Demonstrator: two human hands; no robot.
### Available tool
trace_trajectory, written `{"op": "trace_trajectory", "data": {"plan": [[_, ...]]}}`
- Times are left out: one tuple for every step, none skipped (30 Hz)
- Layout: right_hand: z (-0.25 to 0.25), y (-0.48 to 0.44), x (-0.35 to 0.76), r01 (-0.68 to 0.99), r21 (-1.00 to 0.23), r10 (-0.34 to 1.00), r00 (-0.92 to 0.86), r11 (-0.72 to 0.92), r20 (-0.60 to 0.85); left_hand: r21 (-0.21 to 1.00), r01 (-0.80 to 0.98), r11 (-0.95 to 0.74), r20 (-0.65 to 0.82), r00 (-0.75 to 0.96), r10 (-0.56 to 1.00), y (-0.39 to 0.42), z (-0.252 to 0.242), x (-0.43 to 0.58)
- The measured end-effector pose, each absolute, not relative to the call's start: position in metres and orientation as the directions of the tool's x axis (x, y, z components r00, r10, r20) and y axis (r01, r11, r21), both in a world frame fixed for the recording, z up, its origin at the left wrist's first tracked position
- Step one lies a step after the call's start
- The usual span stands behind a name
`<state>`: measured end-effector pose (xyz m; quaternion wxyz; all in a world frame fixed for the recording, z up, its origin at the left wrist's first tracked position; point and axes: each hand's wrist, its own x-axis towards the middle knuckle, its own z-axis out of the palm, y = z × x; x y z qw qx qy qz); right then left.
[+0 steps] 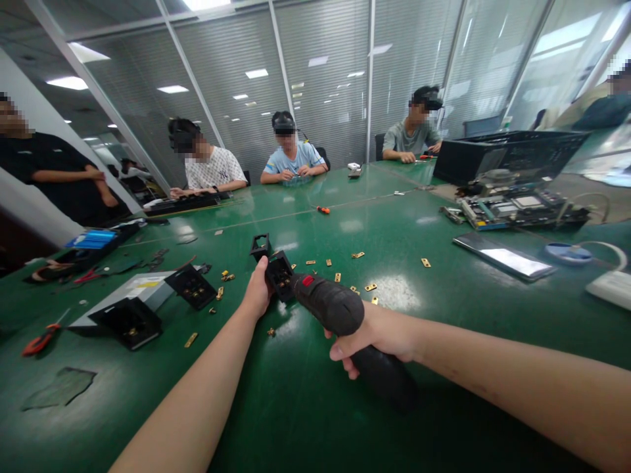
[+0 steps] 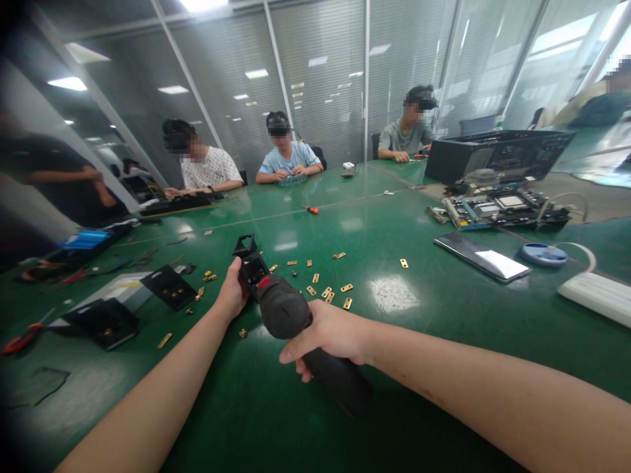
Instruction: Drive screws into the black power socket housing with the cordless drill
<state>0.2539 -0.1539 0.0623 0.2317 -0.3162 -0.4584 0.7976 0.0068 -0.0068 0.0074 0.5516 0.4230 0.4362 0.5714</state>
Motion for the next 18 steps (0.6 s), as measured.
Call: {"op": "trace_trajectory", "data": {"plan": [[0.061,-0.153,0.2537,-0.074,-0.879,0.652,-0.7,-0.471,-0.29,0.967,-0.255,-0.007,-0.001,-0.03,1.0,-0.0064,0.007,0.0064],[0.0598,-0.1522,0.2535,-0.069,-0.88,0.645,-0.707,-0.47,-0.289,0.969,-0.249,-0.002,-0.004,-0.026,1.0,-0.0061,0.0067,0.006],[0.0588,-0.1515,0.2531,-0.064,-0.88,0.64,-0.711,-0.47,-0.29,0.969,-0.246,0.001,-0.007,-0.024,1.0,-0.0059,0.0065,0.0056],[0.0581,-0.1511,0.2527,-0.058,-0.88,0.637,-0.713,-0.471,-0.293,0.969,-0.245,0.003,-0.009,-0.024,1.0,-0.0056,0.0062,0.0052],[0.0579,-0.151,0.2523,-0.054,-0.88,0.634,-0.714,-0.472,-0.297,0.97,-0.244,0.006,-0.012,-0.023,1.0,-0.0054,0.006,0.0047],[0.0581,-0.151,0.2519,-0.05,-0.879,0.634,-0.712,-0.474,-0.301,0.97,-0.241,0.009,-0.014,-0.02,1.0,-0.0051,0.0058,0.0042],[0.0586,-0.1512,0.2515,-0.048,-0.879,0.635,-0.71,-0.475,-0.305,0.971,-0.238,0.011,-0.015,-0.018,1.0,-0.0049,0.0055,0.0038],[0.0594,-0.1516,0.2511,-0.046,-0.878,0.637,-0.706,-0.476,-0.309,0.972,-0.234,0.014,-0.017,-0.013,1.0,-0.0046,0.0053,0.0034],[0.0602,-0.1521,0.2508,-0.043,-0.877,0.638,-0.703,-0.478,-0.313,0.973,-0.231,0.018,-0.021,-0.01,1.0,-0.0045,0.005,0.0032],[0.0611,-0.1525,0.2505,-0.04,-0.877,0.639,-0.701,-0.479,-0.317,0.973,-0.228,0.022,-0.024,-0.006,1.0,-0.0043,0.0048,0.0031],[0.0617,-0.153,0.2503,-0.038,-0.877,0.64,-0.7,-0.478,-0.318,0.974,-0.227,0.026,-0.027,0.0,1.0,-0.0043,0.0045,0.003],[0.0621,-0.1535,0.2501,-0.036,-0.879,0.64,-0.699,-0.476,-0.318,0.974,-0.226,0.028,-0.027,0.006,1.0,-0.0042,0.0042,0.003],[0.0621,-0.1539,0.25,-0.032,-0.881,0.641,-0.698,-0.473,-0.319,0.974,-0.224,0.029,-0.026,0.014,1.0,-0.0043,0.0039,0.003],[0.0618,-0.1542,0.25,-0.03,-0.884,0.644,-0.697,-0.467,-0.317,0.974,-0.224,0.027,-0.023,0.02,1.0,-0.0044,0.0036,0.0031],[0.0611,-0.1544,0.2501,-0.028,-0.887,0.647,-0.695,-0.462,-0.315,0.974,-0.224,0.026,-0.021,0.023,1.0,-0.0045,0.0033,0.0031],[0.0601,-0.1545,0.2503,-0.022,-0.89,0.649,-0.692,-0.456,-0.315,0.974,-0.225,0.027,-0.024,0.016,1.0,-0.0047,0.0031,0.003],[0.0589,-0.1545,0.2506,-0.022,-0.893,0.65,-0.694,-0.45,-0.31,0.973,-0.23,0.025,-0.025,0.004,1.0,-0.0049,0.0028,0.0029],[0.0577,-0.1543,0.251,-0.033,-0.892,0.656,-0.69,-0.452,-0.307,0.973,-0.23,0.024,-0.026,-0.009,1.0,-0.0052,0.0025,0.0028]]}}
